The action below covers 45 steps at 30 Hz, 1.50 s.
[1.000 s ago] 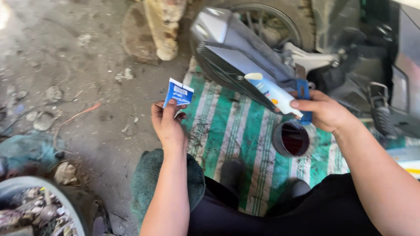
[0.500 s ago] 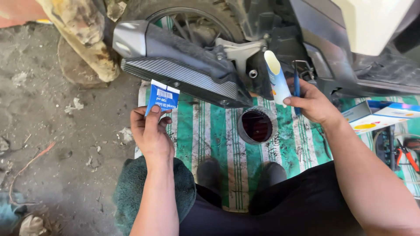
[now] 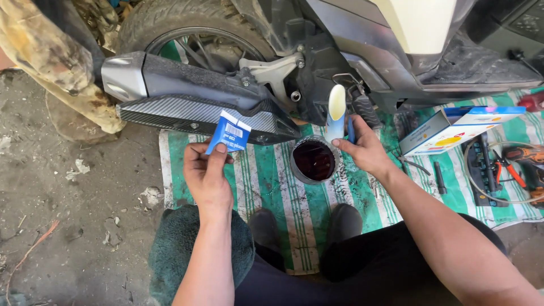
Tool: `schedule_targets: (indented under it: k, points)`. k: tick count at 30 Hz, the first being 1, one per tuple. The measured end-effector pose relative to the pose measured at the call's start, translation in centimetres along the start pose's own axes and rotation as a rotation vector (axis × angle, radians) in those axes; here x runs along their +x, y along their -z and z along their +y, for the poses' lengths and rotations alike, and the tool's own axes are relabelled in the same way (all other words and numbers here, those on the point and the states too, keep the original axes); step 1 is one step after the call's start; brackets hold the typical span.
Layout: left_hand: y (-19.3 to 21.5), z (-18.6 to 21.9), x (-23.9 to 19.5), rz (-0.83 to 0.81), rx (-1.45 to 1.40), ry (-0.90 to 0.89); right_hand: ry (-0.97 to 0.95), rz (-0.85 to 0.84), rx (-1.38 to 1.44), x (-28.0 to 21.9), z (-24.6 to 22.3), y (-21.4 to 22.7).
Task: The person wipes the motorcycle's exhaust pipe and surrounding area with a dark cloth. They then use a utility knife to cut open a tube of lubricant and squeeze the contents into a small metal container.
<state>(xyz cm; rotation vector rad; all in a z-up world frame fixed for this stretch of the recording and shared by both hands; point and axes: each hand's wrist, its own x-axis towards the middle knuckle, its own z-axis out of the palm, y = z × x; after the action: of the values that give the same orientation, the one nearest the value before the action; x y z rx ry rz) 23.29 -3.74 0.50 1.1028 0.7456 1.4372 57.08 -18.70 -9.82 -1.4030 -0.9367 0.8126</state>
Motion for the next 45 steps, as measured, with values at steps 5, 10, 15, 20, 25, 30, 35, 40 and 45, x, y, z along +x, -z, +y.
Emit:
schedule_targets:
  k: [5,10,15,20,25,30,35,40,45]
  points:
    - [-0.1,0.8,0.1,0.038,-0.018,-0.024,0.006,0.057,-0.019,0.2,0.0,-0.9]
    - [-0.5,2.9,0.1,0.069,-0.047,-0.043,0.006,0.045,-0.073,0.5,-3.0,-2.8]
    - [-1.0,7.4,-0.7,0.052,-0.061,-0.089,0.004,0.059,-0.125,0.4,-2.3,-2.5]
    - [1.0,9.2,-1.1,-0.025,0.109,-0.134,-0.044,0.104,-0.105,0.2,-2.1,-2.3]
    - [7.5,7.8,1.3,0.061,0.227,-0.085,-0.030,0.121,-0.079,-0.1,-2.3,-1.8]
    - [11.7,8.1,2.8,0.227,0.168,0.030,-0.004,0.101,-0.096,0.1,-0.8,-1.1]
    - [13.7,7.7,3.5,0.219,0.109,0.207,-0.037,0.053,-0.262,-0.2,-1.6,-0.5]
    - [16.2,7.4,4.8,0.264,0.283,0.228,-0.067,0.067,-0.279,-0.2,-2.4,-0.7]
    - [21.0,5.1,5.5,0.328,0.382,0.285,-0.076,0.056,-0.296,-0.2,-2.5,-0.9]
